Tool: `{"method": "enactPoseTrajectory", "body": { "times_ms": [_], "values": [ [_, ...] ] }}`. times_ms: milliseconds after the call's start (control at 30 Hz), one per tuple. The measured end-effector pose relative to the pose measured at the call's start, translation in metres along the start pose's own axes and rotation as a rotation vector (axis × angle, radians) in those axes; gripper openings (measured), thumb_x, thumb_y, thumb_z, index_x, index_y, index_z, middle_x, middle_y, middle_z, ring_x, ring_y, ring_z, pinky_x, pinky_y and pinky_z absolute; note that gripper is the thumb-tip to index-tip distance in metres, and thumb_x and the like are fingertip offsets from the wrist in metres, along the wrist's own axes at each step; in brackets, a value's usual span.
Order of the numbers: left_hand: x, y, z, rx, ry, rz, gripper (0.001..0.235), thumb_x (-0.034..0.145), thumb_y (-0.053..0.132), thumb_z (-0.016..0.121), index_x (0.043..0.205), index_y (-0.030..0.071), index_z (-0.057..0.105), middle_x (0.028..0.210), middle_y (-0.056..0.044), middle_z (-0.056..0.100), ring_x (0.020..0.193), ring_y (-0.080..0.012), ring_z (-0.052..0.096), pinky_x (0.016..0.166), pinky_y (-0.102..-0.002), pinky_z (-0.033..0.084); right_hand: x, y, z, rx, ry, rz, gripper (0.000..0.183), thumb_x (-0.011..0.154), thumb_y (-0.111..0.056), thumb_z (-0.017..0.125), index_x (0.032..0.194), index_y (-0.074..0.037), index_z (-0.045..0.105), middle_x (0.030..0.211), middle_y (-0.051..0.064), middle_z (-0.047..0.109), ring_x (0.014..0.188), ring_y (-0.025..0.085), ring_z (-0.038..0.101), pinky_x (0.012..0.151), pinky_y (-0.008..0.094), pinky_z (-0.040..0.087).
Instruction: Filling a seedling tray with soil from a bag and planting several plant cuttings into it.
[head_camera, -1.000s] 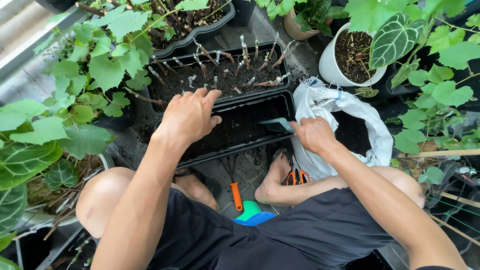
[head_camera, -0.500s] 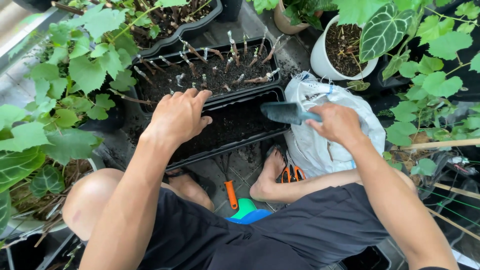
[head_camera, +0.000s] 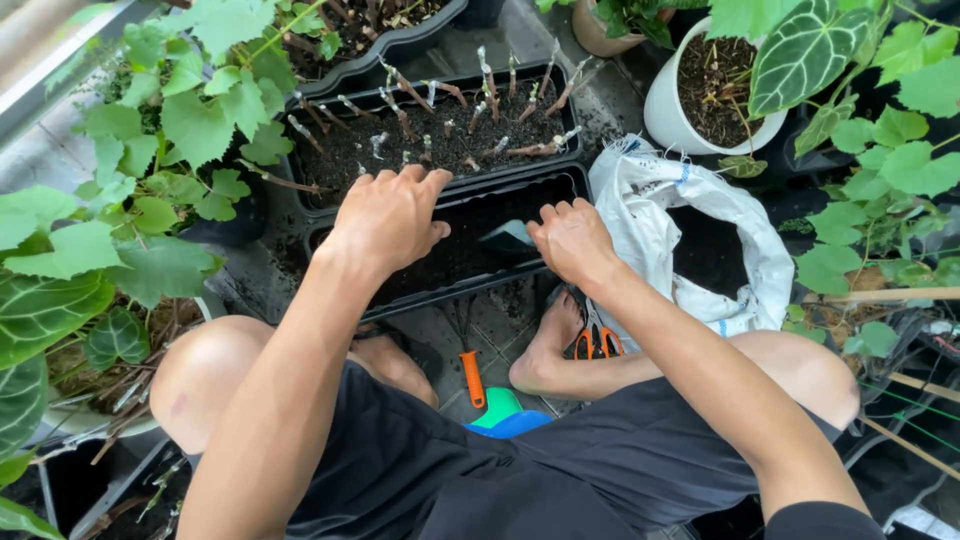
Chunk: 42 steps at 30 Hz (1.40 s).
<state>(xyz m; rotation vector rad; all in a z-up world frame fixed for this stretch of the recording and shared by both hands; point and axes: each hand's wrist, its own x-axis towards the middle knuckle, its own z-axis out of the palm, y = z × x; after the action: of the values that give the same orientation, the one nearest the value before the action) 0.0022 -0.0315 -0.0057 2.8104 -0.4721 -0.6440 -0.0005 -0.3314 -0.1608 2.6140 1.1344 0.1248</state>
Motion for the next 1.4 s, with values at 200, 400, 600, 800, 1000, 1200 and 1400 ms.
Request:
{"method": "enactPoseTrajectory", "body": {
  "times_ms": [200, 400, 600, 800, 1000, 1200, 1400],
  "values": [
    [0.005, -0.008, 0.009, -0.019, 0.021, 0.021, 0.065, 0.090, 0.033, 0.074, 0.148, 0.012, 0.054, 0.129, -0.021, 0.067, 0.112, -0.0428, 0.069, 0.092, -0.054, 0.053, -0.012, -0.003, 0.006, -0.019, 0.113, -0.060, 0.012, 0.088, -0.024, 0.068, 0.078, -0.020, 0.072, 0.068, 0.005, 0.058, 0.061, 0.026, 0.058, 0.063, 0.039, 0.043],
    [0.000, -0.001, 0.003, -0.020, 0.053, 0.041, 0.064, 0.089, 0.031, 0.075, 0.146, 0.010, 0.056, 0.129, -0.023, 0.067, 0.110, -0.0442, 0.069, 0.092, -0.054, 0.052, -0.019, 0.012, 0.000, 0.085, 0.090, -0.054, 0.014, 0.078, -0.028, 0.069, 0.087, -0.023, 0.077, 0.073, 0.005, 0.060, 0.065, 0.027, 0.059, 0.065, 0.042, 0.046],
    [-0.003, 0.002, -0.003, -0.015, 0.042, 0.042, 0.064, 0.088, 0.030, 0.076, 0.146, 0.009, 0.057, 0.126, -0.023, 0.068, 0.108, -0.0433, 0.070, 0.091, -0.052, 0.052, -0.025, 0.029, 0.020, -0.041, 0.094, 0.023, 0.013, 0.088, -0.022, 0.064, 0.079, -0.020, 0.073, 0.071, 0.005, 0.057, 0.065, 0.028, 0.059, 0.062, 0.042, 0.043],
    [-0.003, 0.001, 0.002, -0.008, 0.002, 0.042, 0.065, 0.089, 0.030, 0.074, 0.148, 0.009, 0.054, 0.132, -0.024, 0.065, 0.113, -0.0447, 0.068, 0.093, -0.053, 0.051, -0.030, 0.038, 0.006, 0.060, 0.039, 0.026, 0.017, 0.087, -0.030, 0.063, 0.077, -0.023, 0.075, 0.073, 0.006, 0.060, 0.067, 0.028, 0.060, 0.067, 0.042, 0.044],
    [-0.007, 0.008, -0.003, 0.023, -0.032, 0.017, 0.067, 0.089, 0.030, 0.075, 0.150, 0.011, 0.054, 0.134, -0.022, 0.065, 0.116, -0.0420, 0.068, 0.095, -0.051, 0.051, -0.045, 0.049, 0.026, -0.146, 0.072, 0.148, 0.019, 0.087, -0.014, 0.062, 0.068, -0.014, 0.066, 0.066, 0.009, 0.058, 0.061, 0.030, 0.061, 0.060, 0.043, 0.044],
    [0.005, 0.006, 0.011, 0.024, -0.043, 0.030, 0.067, 0.090, 0.031, 0.074, 0.150, 0.012, 0.053, 0.133, -0.022, 0.065, 0.115, -0.0434, 0.068, 0.095, -0.053, 0.052, -0.030, -0.004, 0.033, -0.012, 0.021, 0.230, 0.014, 0.081, -0.019, 0.060, 0.070, -0.018, 0.068, 0.065, 0.002, 0.059, 0.054, 0.024, 0.064, 0.045, 0.042, 0.045],
    [0.008, 0.007, 0.008, 0.004, -0.030, 0.025, 0.064, 0.090, 0.030, 0.074, 0.148, 0.012, 0.055, 0.131, -0.022, 0.066, 0.114, -0.0427, 0.069, 0.094, -0.052, 0.052, 0.021, -0.042, -0.022, 0.199, -0.060, 0.184, 0.021, 0.081, -0.031, 0.073, 0.090, -0.013, 0.077, 0.073, 0.007, 0.066, 0.057, 0.029, 0.067, 0.046, 0.044, 0.049]
  ]
}}
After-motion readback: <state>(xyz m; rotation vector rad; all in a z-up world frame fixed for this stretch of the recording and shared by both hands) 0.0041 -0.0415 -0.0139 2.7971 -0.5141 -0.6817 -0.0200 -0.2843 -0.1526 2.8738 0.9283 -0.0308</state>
